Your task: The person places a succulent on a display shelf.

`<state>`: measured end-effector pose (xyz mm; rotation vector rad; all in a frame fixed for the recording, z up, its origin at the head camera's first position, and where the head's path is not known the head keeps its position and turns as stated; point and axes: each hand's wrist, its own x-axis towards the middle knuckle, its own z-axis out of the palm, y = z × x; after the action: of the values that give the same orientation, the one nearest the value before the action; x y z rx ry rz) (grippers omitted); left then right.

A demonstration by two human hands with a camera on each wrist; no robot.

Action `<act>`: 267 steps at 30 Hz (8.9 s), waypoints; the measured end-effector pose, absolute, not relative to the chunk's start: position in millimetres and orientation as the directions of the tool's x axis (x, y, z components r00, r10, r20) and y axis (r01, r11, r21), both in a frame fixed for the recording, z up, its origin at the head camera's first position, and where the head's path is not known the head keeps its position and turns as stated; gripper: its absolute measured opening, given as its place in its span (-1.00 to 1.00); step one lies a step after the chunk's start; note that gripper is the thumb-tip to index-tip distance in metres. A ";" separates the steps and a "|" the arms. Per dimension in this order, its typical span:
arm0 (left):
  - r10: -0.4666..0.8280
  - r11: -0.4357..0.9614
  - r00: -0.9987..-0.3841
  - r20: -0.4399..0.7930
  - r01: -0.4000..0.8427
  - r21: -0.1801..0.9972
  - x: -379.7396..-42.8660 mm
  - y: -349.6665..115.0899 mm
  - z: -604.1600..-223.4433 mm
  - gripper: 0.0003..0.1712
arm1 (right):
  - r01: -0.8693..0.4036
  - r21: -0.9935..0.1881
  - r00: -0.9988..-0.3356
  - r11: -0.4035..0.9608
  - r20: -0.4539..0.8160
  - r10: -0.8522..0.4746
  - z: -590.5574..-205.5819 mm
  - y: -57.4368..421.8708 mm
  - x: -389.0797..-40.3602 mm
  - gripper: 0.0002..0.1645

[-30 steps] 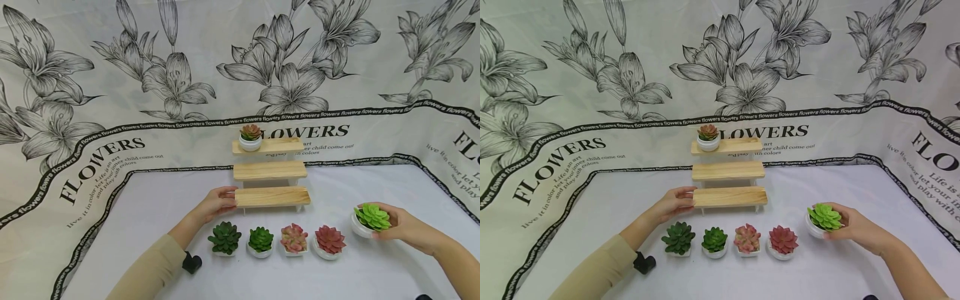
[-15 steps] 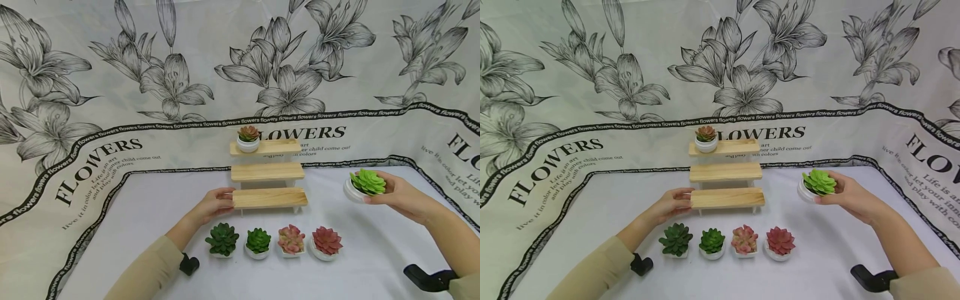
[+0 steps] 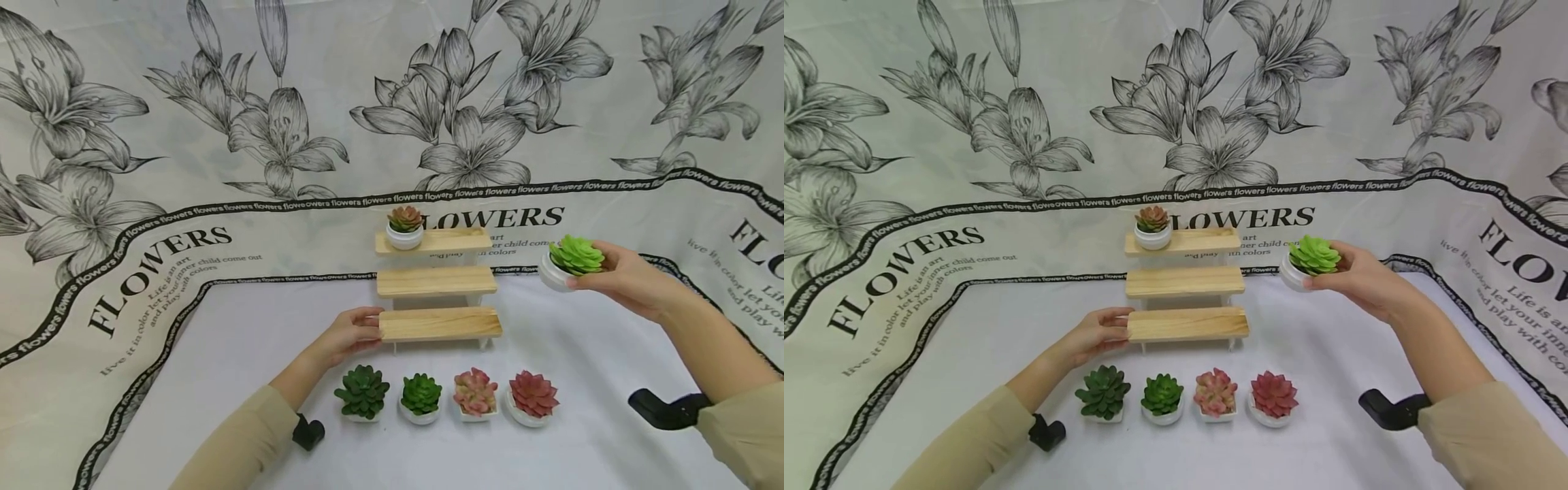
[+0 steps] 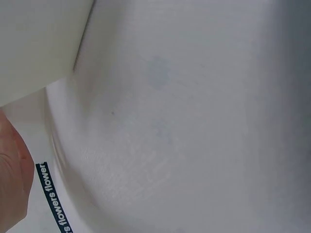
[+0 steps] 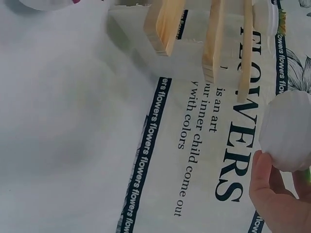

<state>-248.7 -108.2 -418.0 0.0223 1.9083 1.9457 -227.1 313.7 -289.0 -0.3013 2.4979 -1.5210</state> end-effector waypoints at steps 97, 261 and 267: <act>0.273 0.001 -0.912 -0.306 -0.318 0.948 -248.3 -109.0 -412.4 -0.42 | -0.166 -0.922 -0.930 0.350 0.029 -0.366 -300.9 276.3 -209.5 -0.40; 0.257 -0.007 -0.910 -0.324 -0.337 0.941 -247.3 -102.6 -410.8 -0.44 | -0.069 -0.922 -0.913 0.380 -0.096 -0.397 -319.4 117.7 -292.0 -0.16; 0.255 -0.006 -0.907 -0.334 -0.347 0.938 -248.2 -104.4 -411.9 -0.43 | -0.043 -0.926 -0.919 0.375 -0.111 -0.379 -319.2 114.2 -292.3 -0.16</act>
<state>-248.2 -104.4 -411.9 -0.0950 1.8662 1.9676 -292.3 114.2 -319.2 -0.3713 2.3342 -1.5585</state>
